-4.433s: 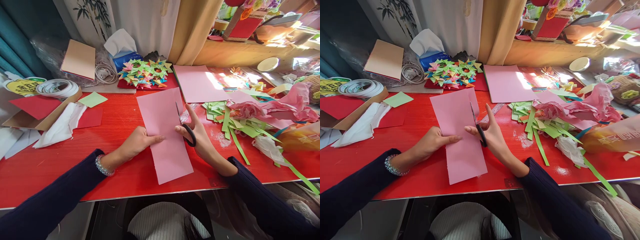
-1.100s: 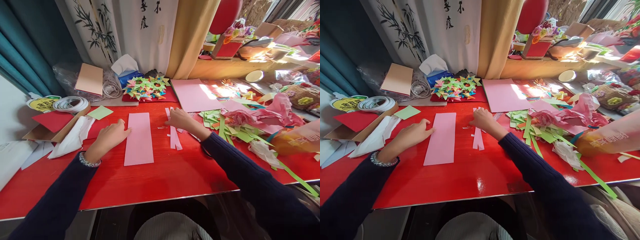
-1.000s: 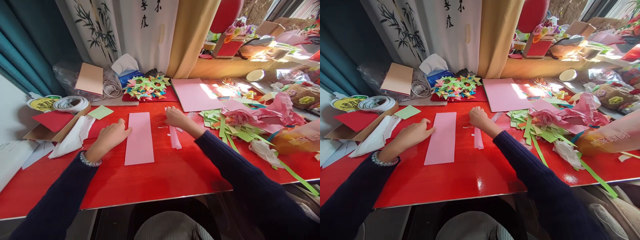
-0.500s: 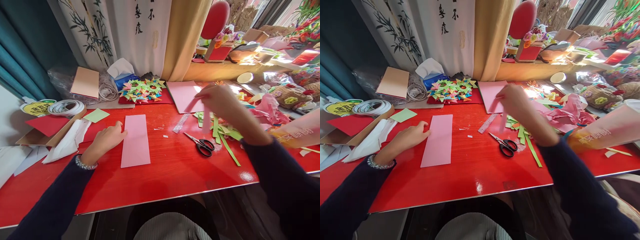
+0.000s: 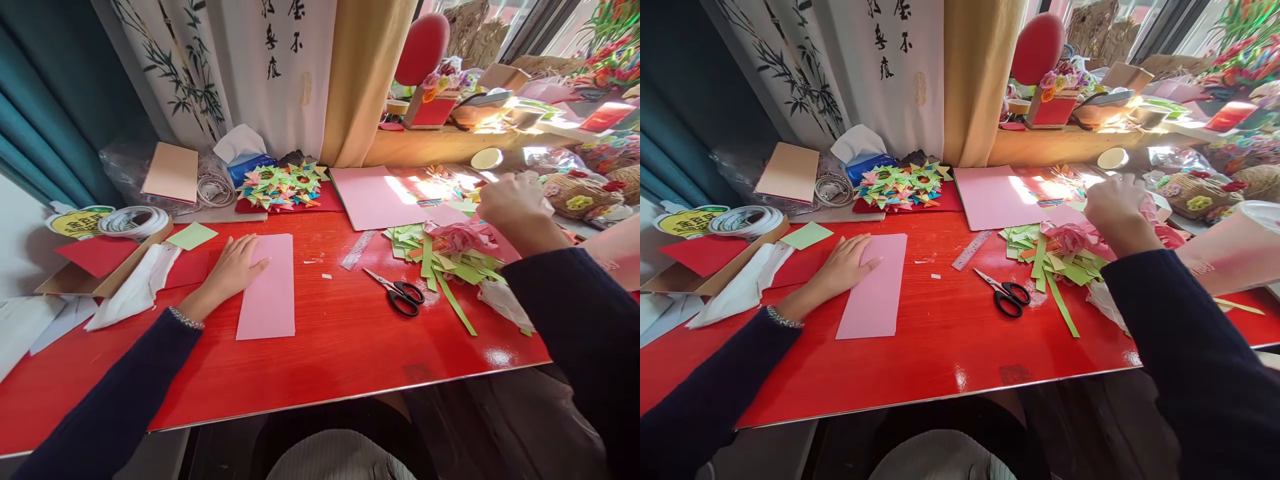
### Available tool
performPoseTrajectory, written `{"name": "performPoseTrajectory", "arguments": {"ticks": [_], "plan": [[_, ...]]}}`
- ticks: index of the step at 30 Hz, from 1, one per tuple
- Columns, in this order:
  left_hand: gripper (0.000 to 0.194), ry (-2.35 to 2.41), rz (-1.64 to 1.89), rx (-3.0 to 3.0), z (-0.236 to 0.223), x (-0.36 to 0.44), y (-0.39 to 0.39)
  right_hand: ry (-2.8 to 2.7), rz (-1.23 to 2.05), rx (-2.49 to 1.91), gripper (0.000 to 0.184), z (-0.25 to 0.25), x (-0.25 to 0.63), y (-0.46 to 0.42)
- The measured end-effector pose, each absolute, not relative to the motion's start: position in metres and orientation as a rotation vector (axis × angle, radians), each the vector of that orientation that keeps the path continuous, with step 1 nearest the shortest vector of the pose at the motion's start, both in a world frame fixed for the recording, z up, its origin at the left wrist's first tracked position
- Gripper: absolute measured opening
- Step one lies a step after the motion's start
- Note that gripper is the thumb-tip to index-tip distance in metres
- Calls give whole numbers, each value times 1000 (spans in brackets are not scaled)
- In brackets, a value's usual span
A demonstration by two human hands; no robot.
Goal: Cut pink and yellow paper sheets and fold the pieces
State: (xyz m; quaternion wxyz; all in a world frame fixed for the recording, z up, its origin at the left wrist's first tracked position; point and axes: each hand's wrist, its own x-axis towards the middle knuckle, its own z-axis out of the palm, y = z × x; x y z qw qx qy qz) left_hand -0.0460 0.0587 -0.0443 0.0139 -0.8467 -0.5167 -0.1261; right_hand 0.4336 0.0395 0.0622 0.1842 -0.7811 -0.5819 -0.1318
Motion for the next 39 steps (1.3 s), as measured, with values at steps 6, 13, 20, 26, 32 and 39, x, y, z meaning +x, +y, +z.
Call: {"name": "performPoseTrajectory", "arguments": {"ticks": [6, 13, 20, 26, 32, 39], "plan": [[65, -1595, -362, -2671, -47, -31, 44, -1712, 221, -1928, 37, 46, 305, 10], [65, -1933, -783, -2782, -41, -2, 11, -1166, 1657, -1255, 39, 6, 192, -29], [63, -2355, -1627, -2725, -25, -2, 10, -1241, 1598, -1329, 29, -3, 180, -5], [67, -2499, -1998, -2601, -11, -8, 11, -1434, 1274, -1390, 22, -25, 177, 9], [61, -2828, -2360, -2414, -9, -19, 23, -1706, 979, -1426, 9, -29, 186, 17], [33, -2460, -1964, -2806, -19, -16, 27, -1747, 837, -1431, 32, -30, 184, 14]]}}
